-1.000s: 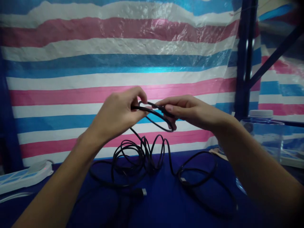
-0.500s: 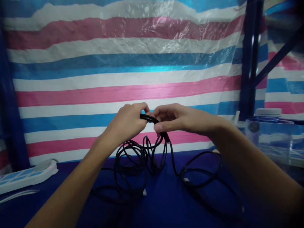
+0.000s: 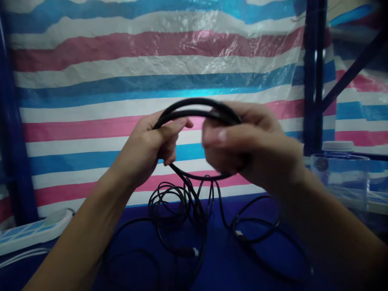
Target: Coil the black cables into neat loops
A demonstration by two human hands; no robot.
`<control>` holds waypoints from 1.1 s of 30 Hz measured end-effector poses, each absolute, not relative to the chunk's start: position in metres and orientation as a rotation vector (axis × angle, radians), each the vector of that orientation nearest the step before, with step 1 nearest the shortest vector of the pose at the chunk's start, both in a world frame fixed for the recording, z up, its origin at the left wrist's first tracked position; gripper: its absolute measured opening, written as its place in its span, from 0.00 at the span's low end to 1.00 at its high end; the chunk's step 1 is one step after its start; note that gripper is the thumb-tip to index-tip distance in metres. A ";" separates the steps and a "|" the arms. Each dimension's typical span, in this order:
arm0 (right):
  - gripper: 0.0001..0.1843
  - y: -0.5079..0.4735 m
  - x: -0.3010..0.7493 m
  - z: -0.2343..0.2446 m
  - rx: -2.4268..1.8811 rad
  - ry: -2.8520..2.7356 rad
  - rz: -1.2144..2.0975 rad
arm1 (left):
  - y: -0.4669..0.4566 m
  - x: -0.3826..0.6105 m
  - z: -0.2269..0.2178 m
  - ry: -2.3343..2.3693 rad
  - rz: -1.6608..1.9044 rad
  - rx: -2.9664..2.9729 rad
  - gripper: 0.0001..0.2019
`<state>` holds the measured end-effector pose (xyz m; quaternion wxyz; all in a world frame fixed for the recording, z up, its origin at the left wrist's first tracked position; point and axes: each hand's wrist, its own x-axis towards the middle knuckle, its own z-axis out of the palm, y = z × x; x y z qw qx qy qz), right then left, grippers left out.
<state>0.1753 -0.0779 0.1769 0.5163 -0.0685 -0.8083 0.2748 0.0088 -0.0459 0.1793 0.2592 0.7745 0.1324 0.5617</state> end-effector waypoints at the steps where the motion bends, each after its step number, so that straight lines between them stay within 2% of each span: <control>1: 0.04 -0.078 0.175 0.178 -0.248 -2.047 0.680 | -0.045 0.008 0.178 0.395 1.617 2.148 0.05; 2: 0.01 -0.078 0.176 0.178 -0.347 -2.135 0.694 | -0.044 0.008 0.178 0.451 1.700 2.214 0.07; 5: 0.05 -0.073 0.176 0.180 -0.614 -2.240 0.667 | -0.045 0.011 0.175 0.643 1.780 2.404 0.15; 7: 0.02 -0.068 0.176 0.180 -0.713 -2.252 0.613 | -0.047 0.015 0.174 0.710 1.776 2.448 0.16; 10: 0.04 -0.064 0.173 0.177 -0.709 -2.174 0.499 | -0.049 0.019 0.174 0.696 1.760 2.393 0.17; 12: 0.05 -0.065 0.170 0.175 -0.600 -2.047 0.441 | -0.049 0.018 0.176 0.630 1.752 2.328 0.15; 17: 0.06 -0.069 0.171 0.173 -0.156 -1.750 0.411 | -0.049 0.011 0.181 0.327 1.691 2.052 0.01; 20: 0.10 -0.066 0.175 0.174 -0.148 -1.790 0.447 | -0.050 0.010 0.180 0.281 1.642 2.034 0.05; 25: 0.04 -0.058 0.185 0.179 -0.531 -2.211 0.329 | -0.052 0.011 0.178 0.516 1.866 2.408 0.07; 28: 0.02 -0.059 0.188 0.182 -0.590 -2.344 0.276 | -0.052 0.013 0.177 0.684 1.776 2.576 0.11; 33: 0.09 -0.063 0.187 0.183 -0.701 -2.382 0.043 | -0.053 0.016 0.177 0.756 1.597 2.651 0.13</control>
